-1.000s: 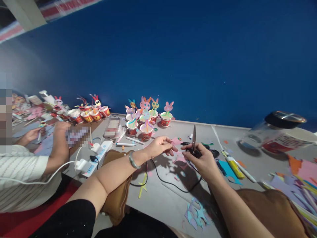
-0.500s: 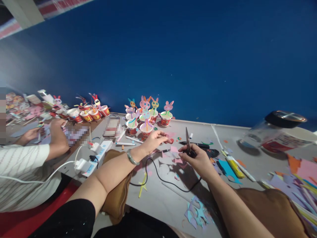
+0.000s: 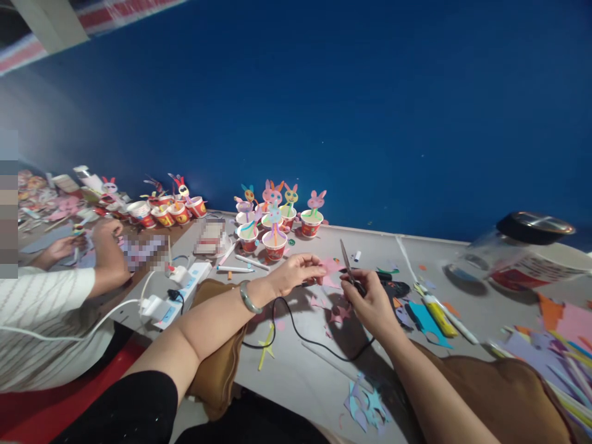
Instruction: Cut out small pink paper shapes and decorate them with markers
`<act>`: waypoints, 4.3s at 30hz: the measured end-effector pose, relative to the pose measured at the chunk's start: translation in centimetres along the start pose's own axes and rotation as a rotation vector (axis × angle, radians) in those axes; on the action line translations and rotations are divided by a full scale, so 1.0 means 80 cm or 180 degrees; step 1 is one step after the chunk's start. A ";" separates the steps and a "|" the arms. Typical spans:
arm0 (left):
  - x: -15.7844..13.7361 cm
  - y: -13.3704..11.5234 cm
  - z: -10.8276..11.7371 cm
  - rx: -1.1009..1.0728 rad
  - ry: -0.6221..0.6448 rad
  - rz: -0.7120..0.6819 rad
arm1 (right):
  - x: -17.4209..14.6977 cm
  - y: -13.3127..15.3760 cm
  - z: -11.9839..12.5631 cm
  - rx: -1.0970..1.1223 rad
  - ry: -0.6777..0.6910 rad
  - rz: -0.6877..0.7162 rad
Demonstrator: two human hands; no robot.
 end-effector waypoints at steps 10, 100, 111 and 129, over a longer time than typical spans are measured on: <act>-0.013 -0.005 -0.017 0.0245 0.0131 -0.0456 | -0.018 0.033 -0.004 0.0657 0.0940 0.0119; -0.020 -0.012 -0.023 0.0104 -0.0535 -0.0896 | -0.024 0.049 -0.017 0.0494 0.1112 0.0318; -0.020 -0.012 -0.023 0.0108 -0.0608 -0.0836 | -0.026 0.049 -0.020 0.0611 0.1241 0.0119; -0.024 -0.017 -0.020 0.0230 -0.0529 -0.0834 | -0.024 0.041 -0.019 0.0576 0.1151 0.0247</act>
Point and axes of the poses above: each hand's wrist, its own x-axis towards the middle knuckle, its own z-axis out of the back of the hand, y = z × x, the point moved 1 cm from there along x, towards the middle knuckle, and after that the axes turned 2 degrees about -y, right-handed, at the moved point
